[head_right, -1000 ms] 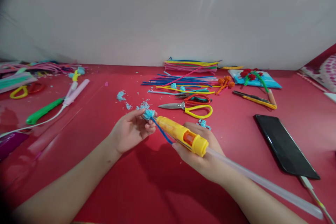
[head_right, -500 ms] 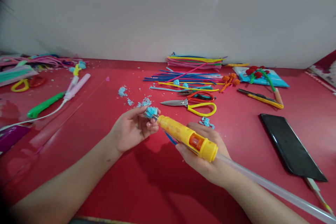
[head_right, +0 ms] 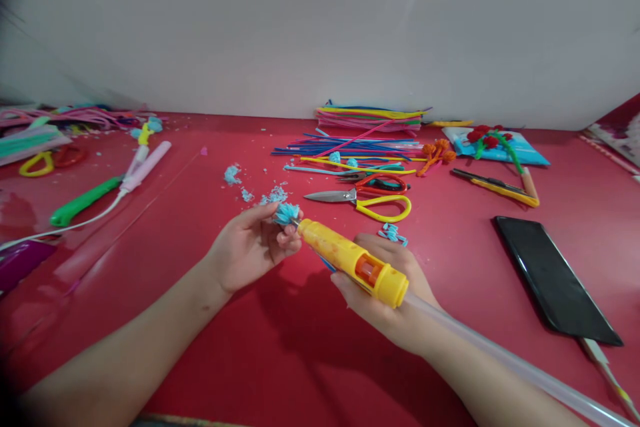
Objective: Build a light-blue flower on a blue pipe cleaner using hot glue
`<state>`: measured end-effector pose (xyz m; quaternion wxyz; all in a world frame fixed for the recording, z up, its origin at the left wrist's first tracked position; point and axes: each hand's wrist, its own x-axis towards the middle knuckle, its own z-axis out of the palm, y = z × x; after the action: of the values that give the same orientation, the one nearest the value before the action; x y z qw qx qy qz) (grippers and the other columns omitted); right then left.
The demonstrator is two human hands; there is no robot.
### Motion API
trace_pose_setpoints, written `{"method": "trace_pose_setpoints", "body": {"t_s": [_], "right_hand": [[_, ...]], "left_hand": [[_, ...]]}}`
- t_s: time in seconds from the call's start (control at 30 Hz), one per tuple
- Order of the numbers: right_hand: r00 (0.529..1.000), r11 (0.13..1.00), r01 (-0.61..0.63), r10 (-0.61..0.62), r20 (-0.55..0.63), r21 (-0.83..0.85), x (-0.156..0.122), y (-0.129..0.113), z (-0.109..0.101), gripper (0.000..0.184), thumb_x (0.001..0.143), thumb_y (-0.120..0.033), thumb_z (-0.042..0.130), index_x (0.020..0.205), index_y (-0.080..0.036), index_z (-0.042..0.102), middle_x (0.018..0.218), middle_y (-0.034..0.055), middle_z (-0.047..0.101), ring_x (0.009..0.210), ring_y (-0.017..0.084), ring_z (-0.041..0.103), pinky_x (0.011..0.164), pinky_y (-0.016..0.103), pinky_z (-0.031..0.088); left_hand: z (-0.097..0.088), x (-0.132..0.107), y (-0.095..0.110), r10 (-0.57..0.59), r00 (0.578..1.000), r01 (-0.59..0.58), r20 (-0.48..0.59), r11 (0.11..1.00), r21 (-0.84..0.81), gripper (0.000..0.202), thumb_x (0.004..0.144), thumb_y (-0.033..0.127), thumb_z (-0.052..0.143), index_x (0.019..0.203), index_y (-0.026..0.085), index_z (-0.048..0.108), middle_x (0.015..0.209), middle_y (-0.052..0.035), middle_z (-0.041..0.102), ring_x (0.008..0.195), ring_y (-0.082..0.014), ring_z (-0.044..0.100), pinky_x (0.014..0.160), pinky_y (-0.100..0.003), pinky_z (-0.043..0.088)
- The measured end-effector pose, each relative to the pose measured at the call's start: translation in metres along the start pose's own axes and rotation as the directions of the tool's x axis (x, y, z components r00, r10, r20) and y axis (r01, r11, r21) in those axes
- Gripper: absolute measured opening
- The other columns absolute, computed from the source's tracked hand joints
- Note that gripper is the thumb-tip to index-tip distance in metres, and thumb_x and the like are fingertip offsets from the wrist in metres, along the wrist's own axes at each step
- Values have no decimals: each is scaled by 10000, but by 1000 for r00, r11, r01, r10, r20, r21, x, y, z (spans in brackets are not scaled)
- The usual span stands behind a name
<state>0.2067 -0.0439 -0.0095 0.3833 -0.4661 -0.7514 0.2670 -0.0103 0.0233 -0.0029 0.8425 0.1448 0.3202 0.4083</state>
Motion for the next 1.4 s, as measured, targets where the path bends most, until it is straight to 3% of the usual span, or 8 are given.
{"method": "trace_pose_setpoints", "body": {"t_s": [0.2,0.6,1.03,1.4], "right_hand": [[1000,999,22,-21,7,-43,3,-4,0,180,866,-307,575,722,-203,607,753,50,660,601,169,613,522,274,448],[994,991,100,-103,-40,-88,6,-7,1,200,847,-333,557,676,-232,577,646,26,609,537,170,592,455,274,421],[986,983,140,-149,-68,-114,7,-6,2,175,835,-288,546,669,-233,540,579,-15,571,468,142,556,435,256,405],[994,988,100,-105,-38,-121,9,-12,2,176,819,-296,536,654,-238,521,548,-4,562,462,161,566,417,272,413]], "left_hand": [[1,0,0,4,1000,-4,-7,1000,-14,380,891,160,454,612,49,688,553,-113,642,464,-113,578,536,-228,510],[-4,0,0,-10,995,13,102,999,-36,364,878,192,470,693,19,730,584,-125,660,484,-96,573,569,-212,513],[-5,1,1,-12,993,16,119,999,-29,313,845,185,518,709,0,731,592,-130,663,494,-98,580,570,-210,509],[-7,0,0,-6,993,9,119,1000,-20,275,841,199,541,701,42,719,593,-116,659,499,-101,568,575,-219,513]]}}
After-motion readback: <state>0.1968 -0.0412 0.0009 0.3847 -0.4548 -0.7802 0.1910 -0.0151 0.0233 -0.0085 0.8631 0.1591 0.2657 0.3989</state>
